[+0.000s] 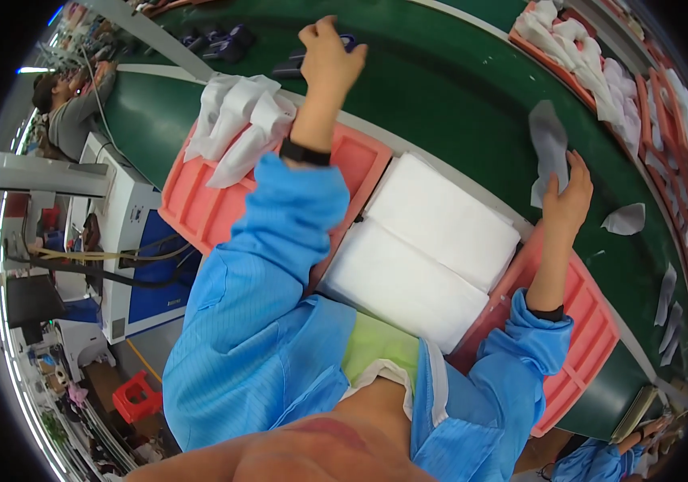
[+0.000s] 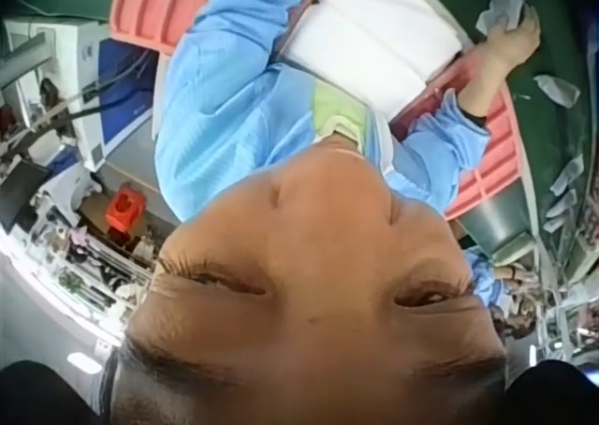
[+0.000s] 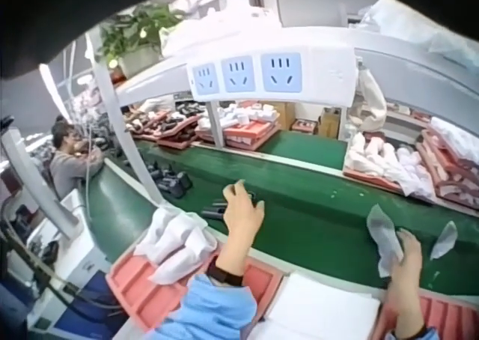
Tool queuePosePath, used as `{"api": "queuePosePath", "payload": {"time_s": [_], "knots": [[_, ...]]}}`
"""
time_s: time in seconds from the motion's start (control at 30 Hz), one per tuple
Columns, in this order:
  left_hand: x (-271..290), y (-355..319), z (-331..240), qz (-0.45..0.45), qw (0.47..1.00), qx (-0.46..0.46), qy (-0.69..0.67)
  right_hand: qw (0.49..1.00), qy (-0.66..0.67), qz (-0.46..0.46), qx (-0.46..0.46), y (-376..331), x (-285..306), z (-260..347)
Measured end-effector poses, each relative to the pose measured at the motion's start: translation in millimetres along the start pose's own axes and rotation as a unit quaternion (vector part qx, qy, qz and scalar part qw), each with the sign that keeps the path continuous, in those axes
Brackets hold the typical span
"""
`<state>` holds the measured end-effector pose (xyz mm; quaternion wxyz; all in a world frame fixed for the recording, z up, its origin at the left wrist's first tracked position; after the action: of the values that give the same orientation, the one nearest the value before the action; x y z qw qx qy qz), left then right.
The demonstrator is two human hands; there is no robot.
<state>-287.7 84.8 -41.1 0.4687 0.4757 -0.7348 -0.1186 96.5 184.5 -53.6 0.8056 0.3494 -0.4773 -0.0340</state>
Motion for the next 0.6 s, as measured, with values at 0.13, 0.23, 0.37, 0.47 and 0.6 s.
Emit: {"api": "queuePosePath", "payload": {"time_s": [0.13, 0.23, 0.37, 0.47, 0.6], "knots": [[-34.7, 10.6, 87.2, 0.140, 0.971, 0.165, 0.098, 0.998, 0.039, 0.011, 0.040, -2.7, -3.9, 21.5], [-49.0, 9.1, 84.4, 0.239, 0.953, 0.135, 0.131, 0.995, 0.079, 0.044, 0.045, -6.6, -4.7, 29.3], [-63.3, -13.0, 59.6, 0.291, 0.948, 0.005, 0.131, 0.980, 0.152, 0.115, 0.050, -13.6, -14.8, 37.0], [-73.5, -35.5, 19.0, 0.304, 0.941, -0.111, 0.099, 0.969, 0.193, 0.150, 0.039, -18.7, -17.3, 46.6], [-65.0, -91.2, -93.6, 0.385, 0.886, -0.168, -0.195, 0.938, 0.280, 0.200, -0.044, -27.8, -15.2, 61.5]]}}
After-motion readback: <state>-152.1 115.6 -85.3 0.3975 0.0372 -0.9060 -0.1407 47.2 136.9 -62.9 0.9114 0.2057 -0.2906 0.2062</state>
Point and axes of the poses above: each hand's wrist, its own y-axis towards the middle knuckle, its own x-axis out of the back of the hand, z = x × y, the point moved 5 cm from there along y, towards the middle knuckle, and after that the axes turned 9 degrees about -x, right-handed, at the moved point
